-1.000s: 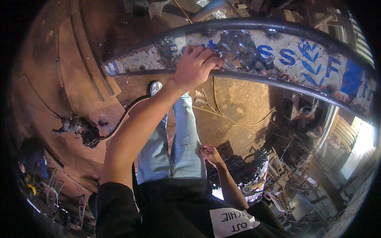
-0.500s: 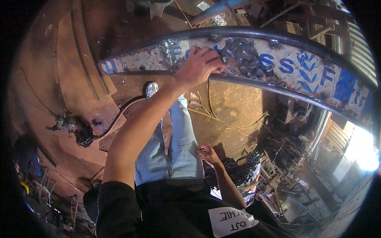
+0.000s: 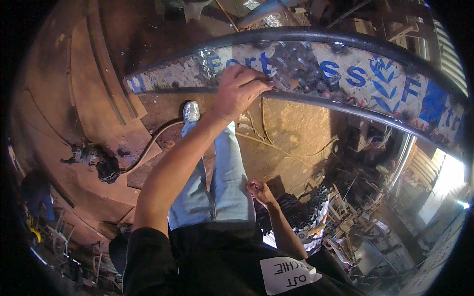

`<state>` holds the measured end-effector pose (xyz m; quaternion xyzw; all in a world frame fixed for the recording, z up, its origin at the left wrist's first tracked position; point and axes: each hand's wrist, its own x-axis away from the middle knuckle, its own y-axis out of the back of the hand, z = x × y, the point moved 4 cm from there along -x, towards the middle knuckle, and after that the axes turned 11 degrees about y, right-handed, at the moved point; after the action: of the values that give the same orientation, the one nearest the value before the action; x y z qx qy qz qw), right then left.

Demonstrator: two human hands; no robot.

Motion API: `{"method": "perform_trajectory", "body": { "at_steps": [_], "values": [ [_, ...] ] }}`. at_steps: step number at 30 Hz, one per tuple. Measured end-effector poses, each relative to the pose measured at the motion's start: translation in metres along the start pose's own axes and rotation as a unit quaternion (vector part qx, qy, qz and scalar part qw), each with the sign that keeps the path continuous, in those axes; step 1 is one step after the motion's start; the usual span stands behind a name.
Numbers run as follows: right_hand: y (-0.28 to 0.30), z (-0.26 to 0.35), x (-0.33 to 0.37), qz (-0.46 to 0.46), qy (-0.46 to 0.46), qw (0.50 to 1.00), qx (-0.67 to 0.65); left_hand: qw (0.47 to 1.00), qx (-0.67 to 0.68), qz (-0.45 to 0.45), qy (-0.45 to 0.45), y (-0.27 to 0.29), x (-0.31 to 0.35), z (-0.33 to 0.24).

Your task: The person stands in a workshop and uses their hands to peel a large blue and white sticker off a long metal beam. They work along the length of the beam, pulling off sections of the adhesive label.

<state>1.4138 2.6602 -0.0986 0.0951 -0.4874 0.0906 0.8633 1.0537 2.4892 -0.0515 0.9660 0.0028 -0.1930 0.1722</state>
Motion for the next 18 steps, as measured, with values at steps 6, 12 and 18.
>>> {"method": "perform_trajectory", "body": {
  "at_steps": [6,12,18],
  "values": [
    [-0.001,-0.005,-0.001,-0.002,-0.008,1.000,-0.018,0.998,-0.054,0.009,-0.031,-0.003,-0.005,-0.004],
    [-0.001,-0.006,-0.002,-0.001,-0.027,1.000,-0.001,0.995,-0.100,0.013,-0.006,-0.012,-0.005,-0.005],
    [0.001,-0.009,-0.003,0.004,-0.019,1.000,0.000,0.991,-0.080,0.108,0.009,-0.010,-0.007,0.012]
  ]
}}
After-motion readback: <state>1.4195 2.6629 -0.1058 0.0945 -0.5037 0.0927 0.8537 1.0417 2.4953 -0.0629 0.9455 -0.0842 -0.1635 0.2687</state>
